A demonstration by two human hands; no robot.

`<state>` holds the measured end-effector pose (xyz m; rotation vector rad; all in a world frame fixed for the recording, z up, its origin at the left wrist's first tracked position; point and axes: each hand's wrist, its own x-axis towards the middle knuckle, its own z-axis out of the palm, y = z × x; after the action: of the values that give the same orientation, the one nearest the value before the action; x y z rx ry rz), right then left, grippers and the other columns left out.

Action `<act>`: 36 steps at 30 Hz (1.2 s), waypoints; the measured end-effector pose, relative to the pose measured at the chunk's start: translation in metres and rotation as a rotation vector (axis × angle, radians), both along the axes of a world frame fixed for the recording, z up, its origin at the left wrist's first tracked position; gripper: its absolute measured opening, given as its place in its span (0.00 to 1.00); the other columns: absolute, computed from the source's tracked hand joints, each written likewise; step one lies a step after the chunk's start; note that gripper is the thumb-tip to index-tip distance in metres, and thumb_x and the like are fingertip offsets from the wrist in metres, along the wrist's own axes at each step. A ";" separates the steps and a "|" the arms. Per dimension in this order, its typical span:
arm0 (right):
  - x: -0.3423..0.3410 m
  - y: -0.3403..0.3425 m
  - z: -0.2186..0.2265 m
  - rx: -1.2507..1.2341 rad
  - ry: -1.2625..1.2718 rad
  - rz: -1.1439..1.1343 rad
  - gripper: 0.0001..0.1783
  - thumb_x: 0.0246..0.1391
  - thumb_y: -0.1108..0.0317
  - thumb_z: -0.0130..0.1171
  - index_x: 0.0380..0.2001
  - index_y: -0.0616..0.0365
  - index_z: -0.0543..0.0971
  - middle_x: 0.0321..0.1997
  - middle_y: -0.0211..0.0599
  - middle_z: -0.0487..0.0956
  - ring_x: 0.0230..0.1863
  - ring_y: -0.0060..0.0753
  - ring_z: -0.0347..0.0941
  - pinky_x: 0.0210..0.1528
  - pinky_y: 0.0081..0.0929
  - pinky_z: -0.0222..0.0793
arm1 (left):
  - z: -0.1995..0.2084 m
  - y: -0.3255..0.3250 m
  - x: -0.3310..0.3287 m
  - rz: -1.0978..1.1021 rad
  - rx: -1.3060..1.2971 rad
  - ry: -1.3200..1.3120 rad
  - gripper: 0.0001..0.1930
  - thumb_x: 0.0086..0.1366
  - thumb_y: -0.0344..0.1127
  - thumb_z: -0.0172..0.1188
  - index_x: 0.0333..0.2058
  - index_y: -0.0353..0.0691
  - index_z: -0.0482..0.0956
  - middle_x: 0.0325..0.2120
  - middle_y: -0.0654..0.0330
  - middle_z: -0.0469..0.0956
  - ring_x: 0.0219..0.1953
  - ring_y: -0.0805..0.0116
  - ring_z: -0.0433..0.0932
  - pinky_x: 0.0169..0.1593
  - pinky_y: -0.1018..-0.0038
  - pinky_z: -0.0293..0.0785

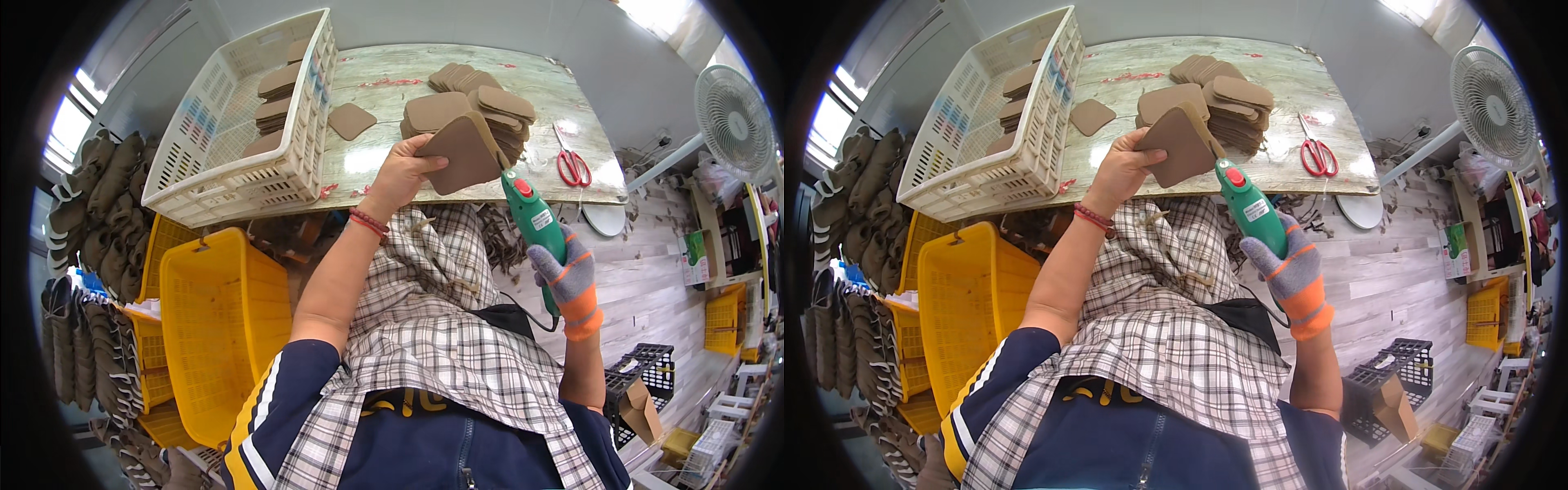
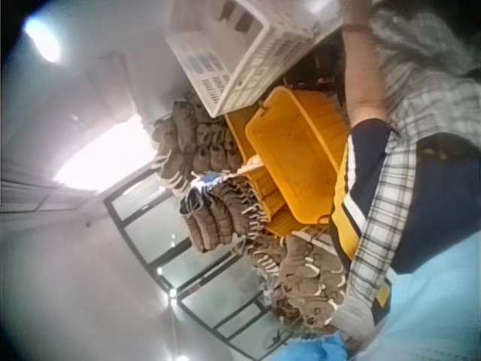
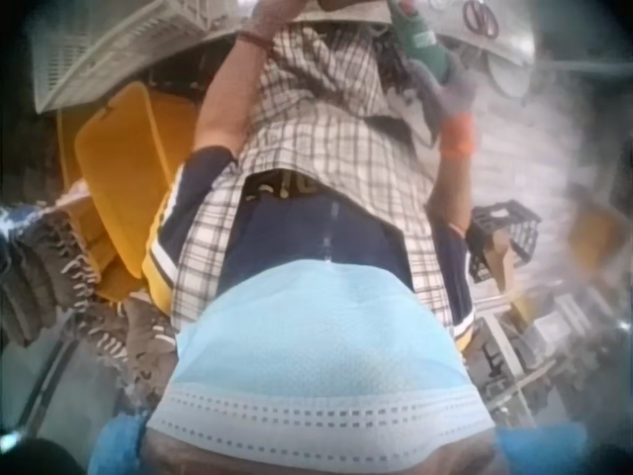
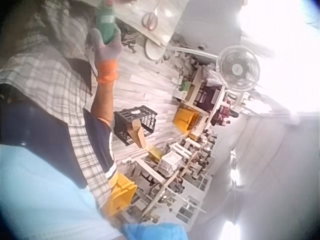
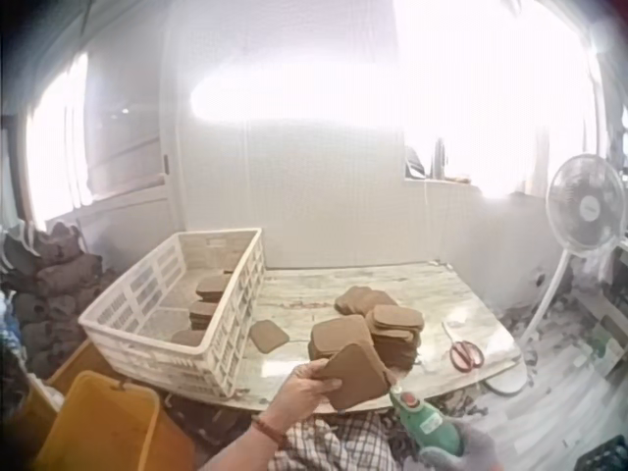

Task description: The person uses a green rotary tool to trim the edges of brown cardboard pieces one by one. They pick each piece from a stack, run the tool along the edges, and place the trimmed piece into a white basket. The process is repeated for multiple pieces throughout the clip.

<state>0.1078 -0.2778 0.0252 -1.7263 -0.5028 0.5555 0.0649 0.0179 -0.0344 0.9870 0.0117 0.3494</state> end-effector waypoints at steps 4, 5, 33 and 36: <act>-0.003 0.001 -0.009 0.014 -0.065 0.027 0.27 0.47 0.61 0.68 0.48 0.62 0.72 0.28 0.27 0.75 0.20 0.13 0.65 0.21 0.14 0.62 | 0.000 0.006 -0.007 -0.061 0.052 0.047 0.17 0.55 0.17 0.58 0.45 0.34 0.77 0.39 0.59 0.80 0.41 0.71 0.78 0.47 0.73 0.75; -0.003 0.002 -0.011 0.038 -0.076 0.035 0.27 0.47 0.61 0.68 0.47 0.62 0.72 0.28 0.27 0.75 0.20 0.13 0.65 0.21 0.14 0.62 | -0.001 0.005 -0.009 -0.066 0.051 0.061 0.17 0.55 0.17 0.58 0.45 0.34 0.77 0.39 0.59 0.80 0.40 0.71 0.78 0.46 0.73 0.75; 0.008 -0.001 -0.019 -0.064 0.181 0.203 0.26 0.48 0.60 0.67 0.46 0.63 0.72 0.25 0.28 0.75 0.18 0.13 0.66 0.18 0.14 0.63 | 0.026 0.030 -0.041 0.002 0.503 0.263 0.08 0.49 0.23 0.67 0.30 0.38 0.79 0.25 0.68 0.78 0.29 0.80 0.75 0.35 0.82 0.70; 0.009 -0.001 -0.019 -0.078 0.182 0.233 0.27 0.48 0.59 0.67 0.46 0.64 0.72 0.25 0.27 0.75 0.18 0.13 0.66 0.18 0.14 0.63 | 0.029 0.030 -0.042 -0.030 0.497 0.289 0.08 0.49 0.24 0.67 0.30 0.37 0.80 0.25 0.66 0.78 0.27 0.80 0.75 0.33 0.82 0.71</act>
<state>0.1164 -0.2783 0.0065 -1.6814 -0.5609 0.9008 0.0228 0.0479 -0.0055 1.5230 0.1793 0.1799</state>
